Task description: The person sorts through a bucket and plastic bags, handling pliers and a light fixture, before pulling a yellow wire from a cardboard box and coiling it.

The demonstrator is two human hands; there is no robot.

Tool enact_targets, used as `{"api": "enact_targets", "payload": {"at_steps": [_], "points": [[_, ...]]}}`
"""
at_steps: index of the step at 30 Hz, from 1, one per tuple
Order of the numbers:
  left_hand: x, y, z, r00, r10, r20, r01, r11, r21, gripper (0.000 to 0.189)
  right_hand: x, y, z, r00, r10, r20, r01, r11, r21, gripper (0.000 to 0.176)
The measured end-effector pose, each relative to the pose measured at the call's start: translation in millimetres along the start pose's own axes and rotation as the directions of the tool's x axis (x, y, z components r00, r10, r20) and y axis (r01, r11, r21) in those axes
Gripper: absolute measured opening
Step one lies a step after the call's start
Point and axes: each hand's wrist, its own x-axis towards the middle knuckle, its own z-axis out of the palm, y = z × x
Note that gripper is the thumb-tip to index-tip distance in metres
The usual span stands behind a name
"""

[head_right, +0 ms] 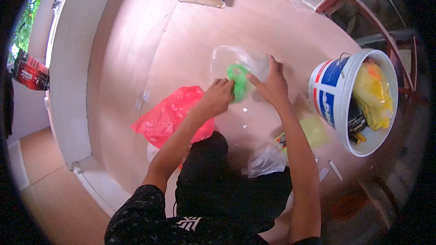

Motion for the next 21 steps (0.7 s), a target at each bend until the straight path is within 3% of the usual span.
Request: {"api": "enact_targets", "payload": {"at_steps": [1, 2, 3, 4, 5, 7, 8, 10, 11, 12, 13, 14, 15, 16, 18, 19, 20, 21], "points": [[-15, 10, 2, 0.993, 0.045, 0.107, -0.040, 0.998, -0.046, 0.010, -3, 1, 14, 0.999, -0.033, -0.038, 0.028, 0.991, -0.129, 0.073], [-31, 21, 9, 0.972, 0.099, 0.213, -0.077, 0.991, -0.110, 0.012, -10, 3, 25, 1.000, -0.012, -0.021, 0.010, 0.991, -0.132, 0.073], [-48, 28, 18, 0.974, 0.141, 0.177, -0.123, 0.986, -0.111, 0.020, -21, 9, 33, 0.971, 0.117, 0.210, -0.061, 0.965, -0.254, 0.065], [-64, 35, 27, 0.969, 0.154, 0.192, -0.126, 0.981, -0.151, 0.020, -39, 17, 37, 0.870, 0.270, 0.413, -0.102, 0.917, -0.386, 0.058], [-76, 39, 37, 0.959, 0.117, 0.259, -0.061, 0.974, -0.216, 0.026, -61, 28, 41, 0.853, 0.305, 0.425, -0.123, 0.907, -0.403, 0.058], [-101, 48, 47, 0.952, 0.024, 0.306, 0.097, 0.922, -0.375, 0.038, -101, 53, 48, 0.834, 0.287, 0.471, -0.162, 0.944, -0.289, 0.038], [-112, 53, 48, 0.951, 0.034, 0.307, 0.092, 0.917, -0.388, 0.038, -122, 64, 47, 0.829, 0.302, 0.470, -0.171, 0.938, -0.300, 0.038], [-131, 61, 48, 0.983, 0.002, 0.182, 0.068, 0.925, -0.375, 0.029, -164, 79, 37, 0.953, 0.174, 0.249, -0.160, 0.984, -0.078, 0.015], [-138, 68, 51, 0.985, 0.012, 0.174, 0.056, 0.923, -0.380, 0.029, -181, 74, 30, 0.978, 0.163, 0.129, -0.177, 0.979, 0.105, 0.014], [-143, 75, 54, 0.998, 0.059, 0.021, -0.048, 0.936, -0.349, 0.025, -193, 69, 22, 0.980, 0.160, 0.115, -0.172, 0.980, 0.097, 0.014], [-147, 82, 57, 0.985, 0.109, -0.134, -0.145, 0.942, -0.302, 0.021, -202, 63, 13, 0.991, 0.095, 0.090, -0.114, 0.964, 0.240, 0.010], [-150, 88, 68, 0.982, 0.113, -0.150, -0.153, 0.942, -0.299, 0.021, -210, 59, 4, 0.998, 0.028, 0.059, -0.048, 0.926, 0.375, 0.009], [-150, 92, 87, 0.993, 0.090, -0.073, -0.109, 0.941, -0.321, 0.019, -216, 64, -4, 0.979, -0.022, 0.203, -0.072, 0.892, 0.446, 0.036], [-147, 95, 102, 0.998, 0.059, 0.005, -0.054, 0.939, -0.339, 0.020, -222, 53, -6, 0.978, -0.042, 0.205, -0.054, 0.896, 0.442, 0.036], [-131, 98, 119, 0.988, 0.004, 0.153, 0.038, 0.963, -0.267, 0.026, -234, 21, -7, 0.960, -0.118, 0.253, -0.017, 0.880, 0.475, 0.082], [-123, 100, 131, 0.984, -0.007, 0.177, 0.061, 0.951, -0.304, 0.028, -236, 11, -4, 0.910, -0.104, 0.402, 0.033, 0.983, 0.180, 0.112], [-114, 101, 138, 0.979, -0.013, 0.203, 0.083, 0.937, -0.339, 0.030, -233, 10, 7, 0.902, -0.133, 0.410, 0.060, 0.981, 0.186, 0.112], [-106, 103, 129, 0.965, 0.035, 0.259, 0.053, 0.945, -0.323, 0.027, -233, 17, 25, 0.906, -0.120, 0.407, 0.167, 0.983, -0.081, 0.110]]}}
